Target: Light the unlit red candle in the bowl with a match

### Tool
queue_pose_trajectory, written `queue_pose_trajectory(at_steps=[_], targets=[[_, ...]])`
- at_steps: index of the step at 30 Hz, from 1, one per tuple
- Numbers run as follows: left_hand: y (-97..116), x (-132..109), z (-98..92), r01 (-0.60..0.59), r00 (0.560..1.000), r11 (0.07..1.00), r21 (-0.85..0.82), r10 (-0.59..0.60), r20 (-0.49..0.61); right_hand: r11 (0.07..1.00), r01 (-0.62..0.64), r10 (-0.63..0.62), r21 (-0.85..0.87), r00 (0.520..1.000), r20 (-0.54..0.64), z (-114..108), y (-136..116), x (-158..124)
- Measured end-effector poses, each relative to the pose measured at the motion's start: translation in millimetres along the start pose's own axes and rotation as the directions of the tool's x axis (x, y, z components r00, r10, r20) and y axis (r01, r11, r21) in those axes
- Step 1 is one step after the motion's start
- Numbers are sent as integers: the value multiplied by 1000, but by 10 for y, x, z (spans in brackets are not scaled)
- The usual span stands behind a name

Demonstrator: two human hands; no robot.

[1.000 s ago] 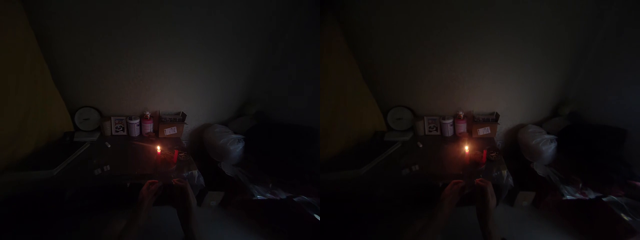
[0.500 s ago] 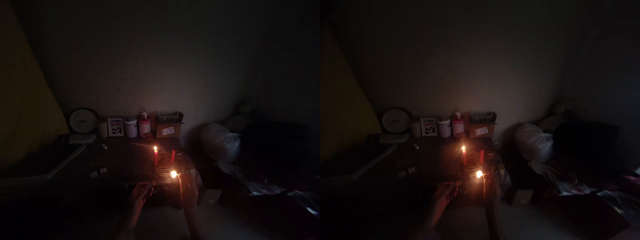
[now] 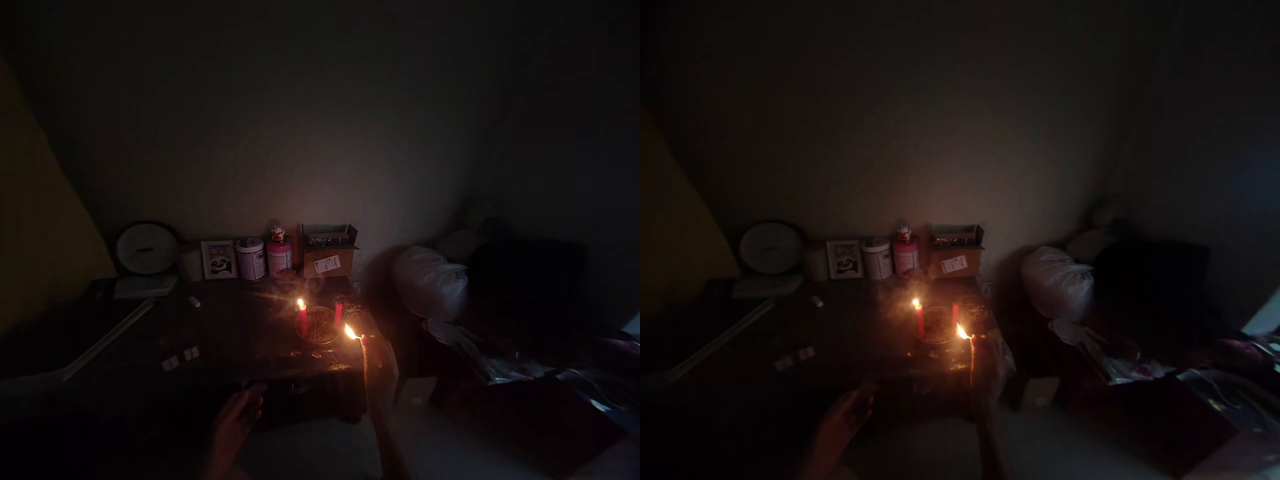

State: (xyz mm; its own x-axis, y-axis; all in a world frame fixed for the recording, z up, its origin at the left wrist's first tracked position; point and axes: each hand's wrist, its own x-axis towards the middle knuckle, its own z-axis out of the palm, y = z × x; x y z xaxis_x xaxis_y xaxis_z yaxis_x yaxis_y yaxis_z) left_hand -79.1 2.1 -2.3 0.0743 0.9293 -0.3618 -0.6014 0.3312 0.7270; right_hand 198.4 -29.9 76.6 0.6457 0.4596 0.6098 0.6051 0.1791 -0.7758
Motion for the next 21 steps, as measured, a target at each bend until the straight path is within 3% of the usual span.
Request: queue_pose_trajectory(at_steps=[7,14,18,21], targets=[[36,-258,196,-85,992,988,130,96,-82,997,-47,43,62,997,64,35,-3,45],[186,-698,334,-167,986,965,201,168,13,997,40,-44,61,997,70,111,36,115],[195,-695,381,-195,981,962,191,195,19,994,75,-81,74,993,84,155,32,157],[197,-594,403,-138,990,968,211,141,1,992,105,-111,72,990,82,185,32,199]])
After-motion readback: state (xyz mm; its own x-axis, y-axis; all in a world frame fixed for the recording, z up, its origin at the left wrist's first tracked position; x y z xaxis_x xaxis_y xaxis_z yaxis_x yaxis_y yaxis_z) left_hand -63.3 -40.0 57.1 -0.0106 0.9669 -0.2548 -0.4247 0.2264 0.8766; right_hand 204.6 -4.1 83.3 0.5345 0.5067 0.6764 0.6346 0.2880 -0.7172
